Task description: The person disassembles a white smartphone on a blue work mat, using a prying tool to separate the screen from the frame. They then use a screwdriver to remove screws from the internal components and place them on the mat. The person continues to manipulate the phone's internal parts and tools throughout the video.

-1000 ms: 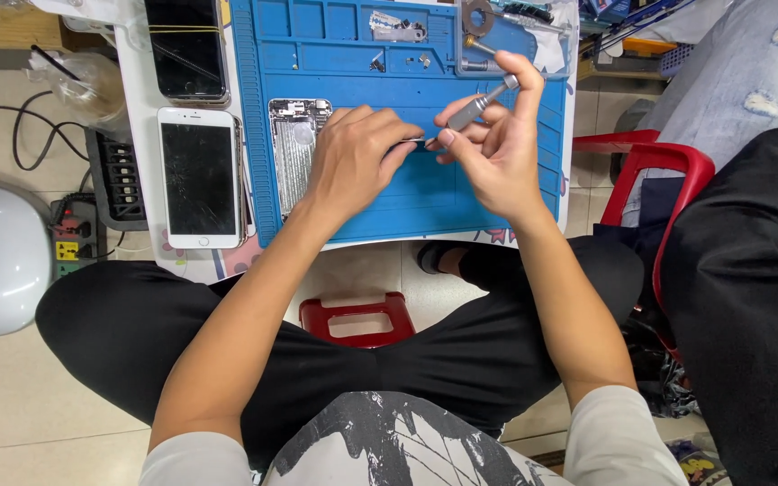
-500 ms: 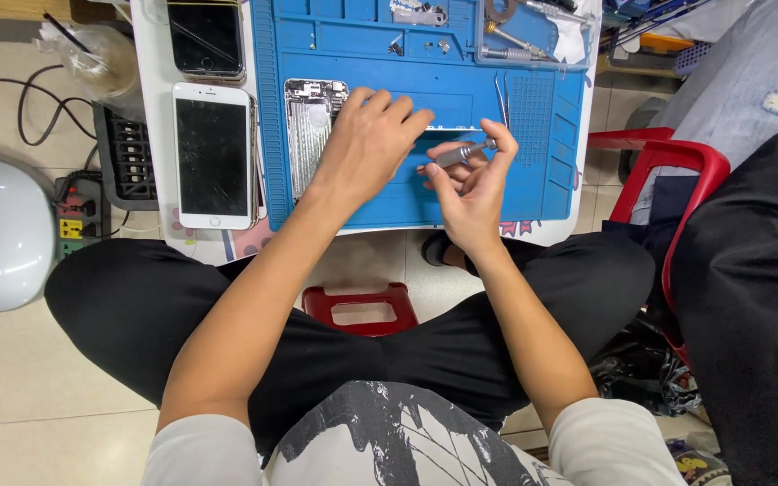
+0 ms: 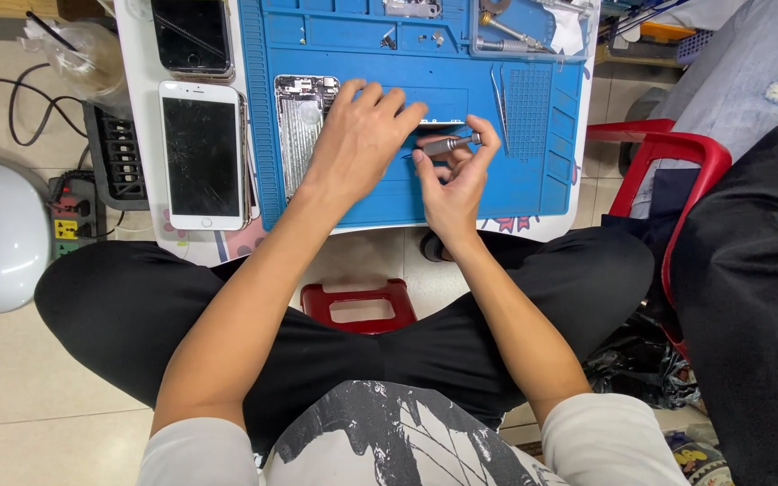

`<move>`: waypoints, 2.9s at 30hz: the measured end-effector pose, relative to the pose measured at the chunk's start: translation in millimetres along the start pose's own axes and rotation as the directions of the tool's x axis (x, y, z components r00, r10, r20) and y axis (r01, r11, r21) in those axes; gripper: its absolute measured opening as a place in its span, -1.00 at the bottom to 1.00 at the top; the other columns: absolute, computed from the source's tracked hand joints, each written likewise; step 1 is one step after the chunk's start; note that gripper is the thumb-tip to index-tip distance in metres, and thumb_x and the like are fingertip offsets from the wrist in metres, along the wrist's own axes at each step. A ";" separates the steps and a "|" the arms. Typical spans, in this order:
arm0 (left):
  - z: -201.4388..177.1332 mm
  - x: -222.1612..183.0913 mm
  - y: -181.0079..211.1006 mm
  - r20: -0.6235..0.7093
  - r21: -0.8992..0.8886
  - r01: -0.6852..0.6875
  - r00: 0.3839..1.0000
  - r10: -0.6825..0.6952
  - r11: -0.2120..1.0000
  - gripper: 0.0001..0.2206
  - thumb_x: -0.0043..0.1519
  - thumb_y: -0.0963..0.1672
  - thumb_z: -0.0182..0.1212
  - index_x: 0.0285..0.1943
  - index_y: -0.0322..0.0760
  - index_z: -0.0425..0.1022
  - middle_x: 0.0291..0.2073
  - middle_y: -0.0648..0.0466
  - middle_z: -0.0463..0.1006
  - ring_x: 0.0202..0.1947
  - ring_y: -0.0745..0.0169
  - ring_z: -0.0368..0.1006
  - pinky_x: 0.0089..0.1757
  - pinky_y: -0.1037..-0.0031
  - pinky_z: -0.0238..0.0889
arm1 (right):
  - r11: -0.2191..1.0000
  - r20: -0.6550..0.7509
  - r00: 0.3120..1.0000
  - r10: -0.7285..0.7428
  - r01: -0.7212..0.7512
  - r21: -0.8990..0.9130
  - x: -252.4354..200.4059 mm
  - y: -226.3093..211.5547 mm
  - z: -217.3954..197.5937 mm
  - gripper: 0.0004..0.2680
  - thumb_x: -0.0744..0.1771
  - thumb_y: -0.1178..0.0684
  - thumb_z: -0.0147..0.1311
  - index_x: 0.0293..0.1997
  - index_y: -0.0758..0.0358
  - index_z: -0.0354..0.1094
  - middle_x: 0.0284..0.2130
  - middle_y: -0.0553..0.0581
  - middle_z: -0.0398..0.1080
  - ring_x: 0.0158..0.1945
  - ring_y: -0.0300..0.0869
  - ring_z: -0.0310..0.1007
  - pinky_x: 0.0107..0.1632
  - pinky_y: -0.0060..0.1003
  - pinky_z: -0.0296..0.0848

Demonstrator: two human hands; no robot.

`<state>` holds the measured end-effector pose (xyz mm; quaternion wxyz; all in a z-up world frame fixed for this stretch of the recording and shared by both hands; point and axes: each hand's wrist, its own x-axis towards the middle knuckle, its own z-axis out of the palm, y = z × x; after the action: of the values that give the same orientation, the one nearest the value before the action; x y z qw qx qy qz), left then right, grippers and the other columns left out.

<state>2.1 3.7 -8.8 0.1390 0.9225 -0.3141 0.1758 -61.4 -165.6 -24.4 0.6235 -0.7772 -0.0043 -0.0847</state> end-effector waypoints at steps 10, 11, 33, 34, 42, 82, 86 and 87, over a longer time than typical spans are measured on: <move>-5.1 -0.4 2.9 0.035 0.058 0.016 0.999 -0.018 0.998 -0.57 0.04 -0.11 0.53 0.10 -0.05 0.54 -0.18 0.11 0.55 -0.20 0.04 0.48 0.06 0.20 0.31 | 1.000 -0.015 1.000 -0.015 0.014 -0.025 1.0 -2.2 1.3 -0.55 0.41 0.25 0.18 0.36 0.07 -0.11 -0.17 0.34 0.51 -0.20 -0.12 0.55 -0.33 -0.46 0.56; -6.7 0.2 3.5 0.066 0.077 0.015 0.998 -0.020 0.997 -0.46 -0.03 0.03 0.63 0.11 -0.03 0.51 -0.18 0.13 0.53 -0.18 0.07 0.48 0.07 0.21 0.30 | 0.999 -0.014 1.000 -0.016 0.015 -0.030 1.1 -3.9 1.2 -0.55 0.41 0.25 0.17 0.35 0.06 -0.11 -0.16 0.34 0.52 -0.20 -0.13 0.55 -0.33 -0.47 0.56; -8.3 1.0 6.9 0.059 0.074 0.043 0.997 -0.048 0.996 -0.48 -0.04 0.04 0.65 0.04 -0.05 0.53 -0.19 0.12 0.55 -0.16 0.06 0.48 0.12 0.21 0.28 | 0.995 -0.170 0.985 0.014 -0.030 -0.094 13.6 -26.6 -23.9 -0.51 0.39 0.25 0.22 0.38 0.06 -0.11 -0.30 0.25 0.54 -0.47 -0.23 0.50 -0.41 -0.46 0.38; -7.7 1.0 6.7 0.048 0.082 0.042 0.998 -0.046 0.996 -0.49 -0.04 0.05 0.65 0.04 -0.04 0.54 -0.19 0.12 0.55 -0.16 0.08 0.49 0.12 0.22 0.28 | 0.997 -0.208 0.978 -0.012 -0.005 -0.077 17.7 -33.0 -31.6 -0.53 0.41 0.24 0.24 0.36 0.05 -0.10 -0.34 0.25 0.51 -0.49 -0.18 0.50 -0.40 -0.38 0.49; 2.0 -0.3 3.9 0.046 0.056 0.038 0.998 -0.041 0.998 -0.56 0.03 -0.04 0.63 0.04 -0.04 0.53 -0.18 0.13 0.56 -0.15 0.08 0.48 0.08 0.24 0.30 | 0.965 -0.304 0.916 -0.262 0.255 -0.064 42.0 -35.9 -97.2 -0.69 0.46 0.16 0.19 0.08 0.04 -0.06 -0.47 0.14 0.23 -0.50 -0.20 0.20 -0.34 -0.30 0.27; -3.7 2.0 5.4 0.006 -0.151 0.065 0.998 -0.065 0.986 -0.71 0.16 -0.08 0.55 0.04 -0.09 0.63 -0.20 0.13 0.63 -0.19 0.08 0.50 -0.10 0.26 0.35 | 0.417 0.242 0.912 -0.331 0.371 -0.830 154.3 -5.0 -113.9 -0.89 0.45 0.03 0.18 -0.18 0.15 0.54 -0.34 0.02 0.49 -0.32 -0.17 0.43 -0.33 -0.25 0.38; -1.6 0.2 6.1 0.008 -0.149 0.072 0.997 -0.072 0.986 -0.68 0.07 -0.08 0.56 -0.01 -0.04 0.61 -0.33 0.20 0.52 -0.19 0.20 0.52 -0.03 0.32 0.37 | 0.371 0.150 0.986 0.069 0.114 -0.922 108.5 -20.1 -102.9 -0.83 0.35 -0.11 0.29 -0.22 0.14 0.58 -0.48 0.00 0.51 -0.34 -0.08 0.58 -0.28 -0.14 0.51; -2.2 -0.1 6.4 0.009 -0.150 0.069 0.998 -0.069 0.986 -0.68 0.07 -0.08 0.56 -0.01 -0.04 0.61 -0.33 0.20 0.52 -0.19 0.20 0.52 -0.03 0.32 0.37 | 0.371 0.146 0.987 0.070 0.110 -0.922 102.1 -16.2 -103.2 -0.83 0.35 -0.11 0.29 -0.22 0.14 0.58 -0.48 0.00 0.51 -0.34 -0.08 0.58 -0.28 -0.14 0.51</move>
<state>-2.5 -0.3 -5.9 0.2135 0.9201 -0.2946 0.1452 24.3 -272.2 26.7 0.0769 -0.9968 -0.0157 -0.0174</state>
